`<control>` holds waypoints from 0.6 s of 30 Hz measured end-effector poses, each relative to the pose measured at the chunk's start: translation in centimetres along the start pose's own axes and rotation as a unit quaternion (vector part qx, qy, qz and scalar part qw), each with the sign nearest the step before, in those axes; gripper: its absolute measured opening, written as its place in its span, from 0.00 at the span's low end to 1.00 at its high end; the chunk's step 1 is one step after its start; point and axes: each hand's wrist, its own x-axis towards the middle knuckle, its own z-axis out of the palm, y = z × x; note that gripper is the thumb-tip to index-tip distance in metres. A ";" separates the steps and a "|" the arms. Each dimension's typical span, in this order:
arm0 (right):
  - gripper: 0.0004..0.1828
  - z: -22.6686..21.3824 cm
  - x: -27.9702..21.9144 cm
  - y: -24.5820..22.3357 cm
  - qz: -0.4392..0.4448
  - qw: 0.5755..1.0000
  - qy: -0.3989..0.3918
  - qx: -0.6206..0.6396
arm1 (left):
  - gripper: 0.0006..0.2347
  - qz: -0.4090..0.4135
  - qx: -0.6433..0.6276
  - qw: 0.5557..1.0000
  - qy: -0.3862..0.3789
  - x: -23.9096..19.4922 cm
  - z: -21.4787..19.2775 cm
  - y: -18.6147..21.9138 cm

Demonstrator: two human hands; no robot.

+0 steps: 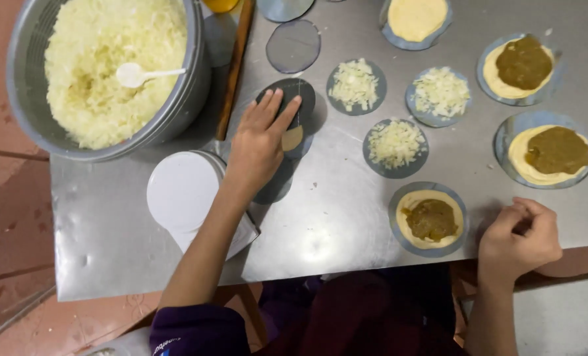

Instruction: The person assembles food patties on a metal table by placing dough, a green filling, and shredded white ingredients into circular molds. They use a circular cutter to shape the dough and a spatula to transfer finished patties to a tray. The person also weighs the shredded ingredient on a digital scale.

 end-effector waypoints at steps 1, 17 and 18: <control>0.07 -0.3 -0.1 0.1 -0.007 1.000 -0.007 -0.008 | 0.32 -0.012 0.020 0.999 -0.029 -1.7 0.4 -0.2; 0.09 -0.1 -0.4 0.7 -0.002 1.000 -0.016 0.012 | 0.56 -0.348 0.062 0.906 -0.234 3.6 1.7 0.6; 0.09 0.0 -0.3 0.7 -0.011 1.000 -0.010 0.002 | 0.53 -0.353 0.055 0.903 -0.239 3.9 1.5 1.2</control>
